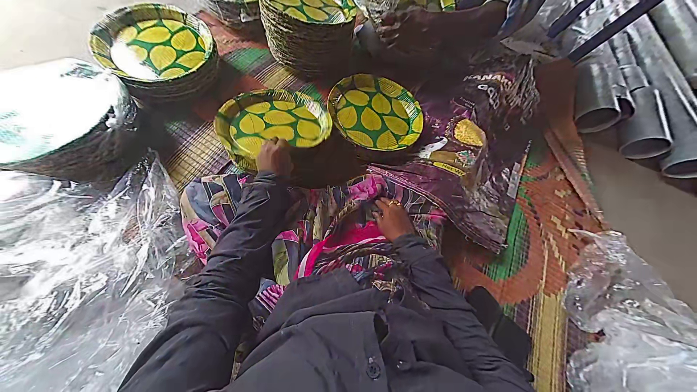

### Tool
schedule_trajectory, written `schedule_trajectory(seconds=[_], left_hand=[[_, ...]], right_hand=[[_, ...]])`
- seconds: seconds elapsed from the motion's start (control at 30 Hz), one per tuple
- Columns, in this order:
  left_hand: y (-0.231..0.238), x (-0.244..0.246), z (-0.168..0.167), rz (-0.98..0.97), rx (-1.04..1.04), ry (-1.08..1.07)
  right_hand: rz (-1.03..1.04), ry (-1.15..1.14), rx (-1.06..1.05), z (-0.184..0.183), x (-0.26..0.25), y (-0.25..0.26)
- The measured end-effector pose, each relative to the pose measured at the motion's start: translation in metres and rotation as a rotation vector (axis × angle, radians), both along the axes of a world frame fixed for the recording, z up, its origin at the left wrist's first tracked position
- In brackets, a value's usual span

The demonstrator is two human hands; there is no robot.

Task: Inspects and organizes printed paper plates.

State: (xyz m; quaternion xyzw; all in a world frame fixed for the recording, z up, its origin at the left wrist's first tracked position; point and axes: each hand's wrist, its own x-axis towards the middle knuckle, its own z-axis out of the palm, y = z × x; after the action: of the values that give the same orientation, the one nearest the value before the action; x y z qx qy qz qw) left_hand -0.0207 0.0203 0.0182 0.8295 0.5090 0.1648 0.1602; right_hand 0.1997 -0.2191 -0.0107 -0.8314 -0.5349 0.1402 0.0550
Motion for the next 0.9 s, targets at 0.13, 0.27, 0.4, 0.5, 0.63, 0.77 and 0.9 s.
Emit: schedule_trajectory(seconds=[0.13,0.27,0.4,0.5,0.63,0.77,0.9], left_hand=[[-0.003,-0.003,0.009,-0.029,0.288,-0.122],[0.003,0.008,-0.006,-0.232,-0.027,0.292],[0.012,0.012,-0.036,-0.259,-0.23,0.526],[0.01,0.011,-0.029,-0.302,-0.219,0.543],[0.006,0.01,-0.014,-0.259,-0.158,0.515],[0.009,0.01,-0.018,-0.277,-0.144,0.559],[0.008,0.013,-0.017,-0.274,-0.18,0.589]], right_hand=[[0.01,-0.027,-0.045,0.002,-0.004,0.001],[0.007,-0.028,-0.044,0.001,-0.003,0.002],[0.006,-0.017,-0.002,-0.001,-0.001,-0.001],[0.004,0.007,0.025,-0.004,0.001,-0.002],[0.004,0.019,0.026,-0.005,0.001,-0.001],[0.003,0.02,0.026,-0.006,0.002,-0.003],[0.001,0.024,0.022,-0.004,0.001,-0.001]])
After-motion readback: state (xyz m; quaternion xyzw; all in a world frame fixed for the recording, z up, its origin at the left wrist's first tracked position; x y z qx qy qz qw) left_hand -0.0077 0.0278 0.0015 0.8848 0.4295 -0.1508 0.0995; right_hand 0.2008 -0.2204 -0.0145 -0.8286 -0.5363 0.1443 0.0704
